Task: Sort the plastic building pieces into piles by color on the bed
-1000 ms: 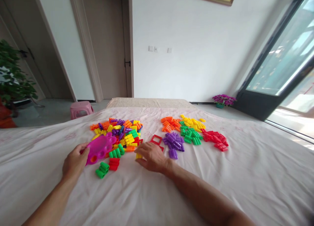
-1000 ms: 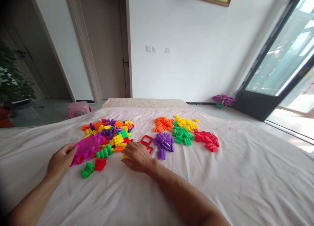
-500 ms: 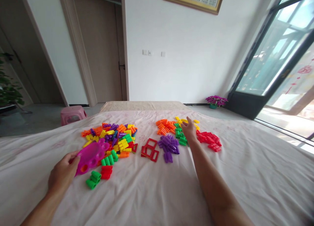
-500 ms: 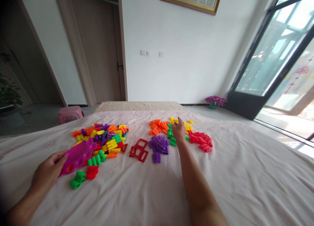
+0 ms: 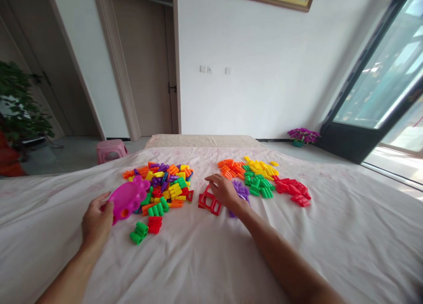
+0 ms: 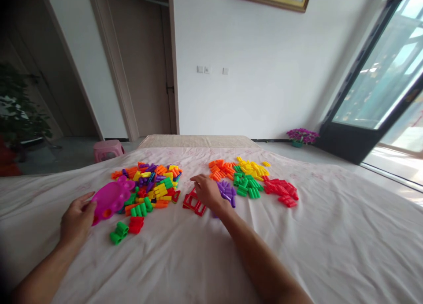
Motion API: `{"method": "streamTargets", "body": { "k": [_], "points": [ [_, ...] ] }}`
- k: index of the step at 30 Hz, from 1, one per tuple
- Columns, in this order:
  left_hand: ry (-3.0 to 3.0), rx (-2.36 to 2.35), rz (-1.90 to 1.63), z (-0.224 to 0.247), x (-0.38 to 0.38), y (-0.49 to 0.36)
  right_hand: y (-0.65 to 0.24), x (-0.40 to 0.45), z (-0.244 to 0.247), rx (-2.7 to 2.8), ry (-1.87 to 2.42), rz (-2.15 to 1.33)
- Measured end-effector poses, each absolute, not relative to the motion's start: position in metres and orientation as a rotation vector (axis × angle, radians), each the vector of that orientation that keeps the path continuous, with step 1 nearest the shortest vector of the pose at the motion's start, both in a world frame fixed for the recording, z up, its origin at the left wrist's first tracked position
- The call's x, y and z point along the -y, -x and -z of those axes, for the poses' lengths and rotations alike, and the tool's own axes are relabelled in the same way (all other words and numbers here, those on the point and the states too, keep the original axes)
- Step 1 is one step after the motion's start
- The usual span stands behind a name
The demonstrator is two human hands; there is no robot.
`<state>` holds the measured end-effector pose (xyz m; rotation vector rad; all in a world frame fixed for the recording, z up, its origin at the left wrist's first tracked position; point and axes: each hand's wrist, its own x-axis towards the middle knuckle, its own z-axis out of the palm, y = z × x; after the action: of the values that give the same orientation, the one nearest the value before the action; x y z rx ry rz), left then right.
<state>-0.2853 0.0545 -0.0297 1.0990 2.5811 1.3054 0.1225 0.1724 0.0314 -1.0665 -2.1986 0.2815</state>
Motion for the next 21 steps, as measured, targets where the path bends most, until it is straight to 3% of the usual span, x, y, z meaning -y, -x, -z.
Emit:
{"method": "streamTargets", "body": {
  "k": [8,21],
  "points": [
    [-0.956,-2.439,-1.44,0.031,-0.059,0.284,-0.069,-0.128,-0.012,2.629,0.634,-0.221],
    [-1.02,-2.421,-1.378,0.034,-0.061,0.286,-0.066,-0.128,-0.001,2.614,0.674,-0.197]
  ]
}}
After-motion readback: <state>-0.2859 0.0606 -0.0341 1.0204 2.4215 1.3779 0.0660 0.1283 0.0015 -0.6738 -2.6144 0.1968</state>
